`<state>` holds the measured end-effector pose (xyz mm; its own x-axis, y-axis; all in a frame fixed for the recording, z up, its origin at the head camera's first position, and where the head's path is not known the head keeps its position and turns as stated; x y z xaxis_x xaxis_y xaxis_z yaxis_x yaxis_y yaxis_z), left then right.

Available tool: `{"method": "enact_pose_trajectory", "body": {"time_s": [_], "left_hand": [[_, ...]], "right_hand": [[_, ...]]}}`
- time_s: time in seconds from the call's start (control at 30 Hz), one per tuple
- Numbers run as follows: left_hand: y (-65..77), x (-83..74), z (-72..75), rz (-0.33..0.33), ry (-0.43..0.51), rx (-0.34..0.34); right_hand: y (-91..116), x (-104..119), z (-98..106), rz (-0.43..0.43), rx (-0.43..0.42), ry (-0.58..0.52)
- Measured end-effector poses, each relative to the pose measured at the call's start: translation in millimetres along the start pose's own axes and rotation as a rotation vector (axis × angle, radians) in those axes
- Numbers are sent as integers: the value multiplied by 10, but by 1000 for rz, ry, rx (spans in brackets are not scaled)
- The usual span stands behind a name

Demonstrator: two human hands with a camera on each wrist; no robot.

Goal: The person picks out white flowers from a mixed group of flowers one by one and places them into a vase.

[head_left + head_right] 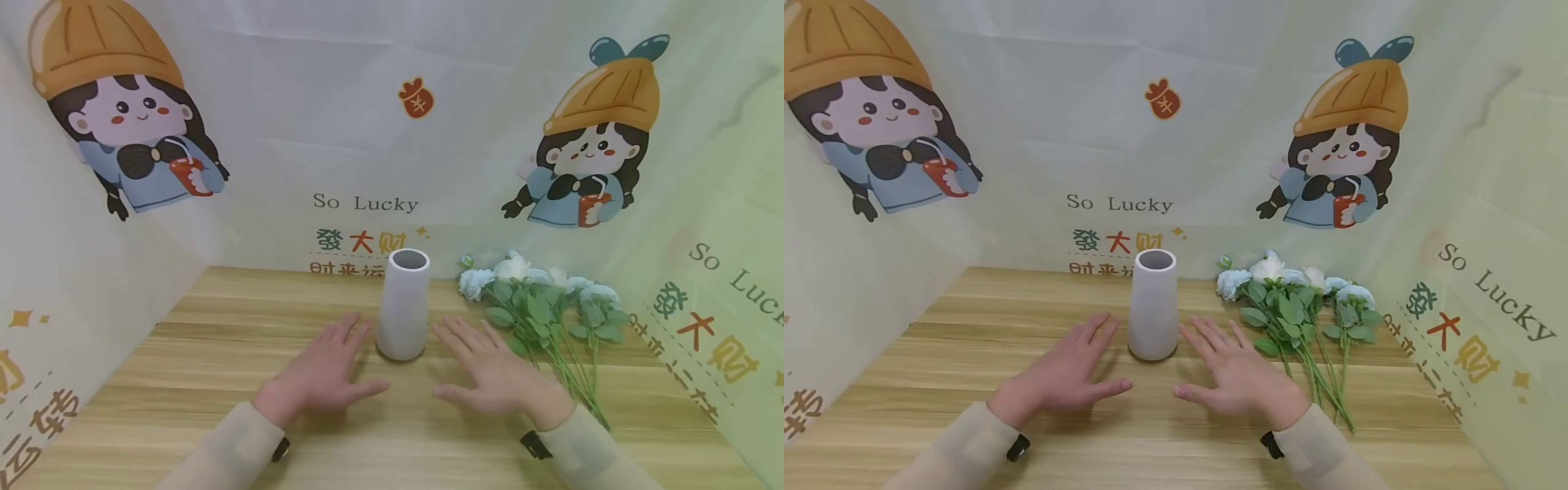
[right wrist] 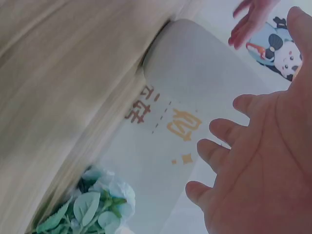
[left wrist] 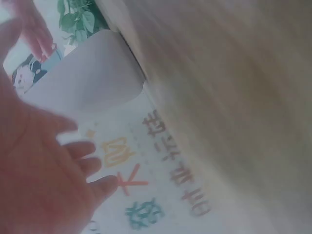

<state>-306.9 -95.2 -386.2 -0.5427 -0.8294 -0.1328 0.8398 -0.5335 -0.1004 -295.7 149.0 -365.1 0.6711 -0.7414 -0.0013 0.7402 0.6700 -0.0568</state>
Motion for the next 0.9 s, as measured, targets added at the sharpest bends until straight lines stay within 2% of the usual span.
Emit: {"method": "enact_pose_trajectory", "body": {"time_s": [0.13, 0.3, 0.43, 0.6, 0.73, 0.9], "left_hand": [[-84, 72, 29, 44, 187, -36], [-229, 104, 38, 96, 371, -65], [-385, 86, 6, 122, 472, -88], [-636, -5, 3, 97, 583, -151], [-758, -14, 47, 93, 660, -211], [-859, -14, 33, 99, 747, -247]], "right_hand": [[22, -132, 76, -12, -30, -44], [74, -381, 226, -88, -74, -132], [109, -611, 313, -155, -81, -224], [213, -999, 425, -259, -110, -307], [277, -1256, 517, -346, -147, -356], [380, -1480, 497, -440, -147, -459]]}}
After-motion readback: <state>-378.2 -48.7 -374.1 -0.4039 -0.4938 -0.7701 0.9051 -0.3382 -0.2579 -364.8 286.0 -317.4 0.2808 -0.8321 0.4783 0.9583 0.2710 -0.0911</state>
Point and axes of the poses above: each hand's wrist, its own y-axis away from the middle knuckle, its own z-axis out of the back of the hand, x = y × z, the point moved 6 cm from there along -y, towards the middle knuckle, and after that the axes turned 7 degrees about x, right-handed, at the moved point
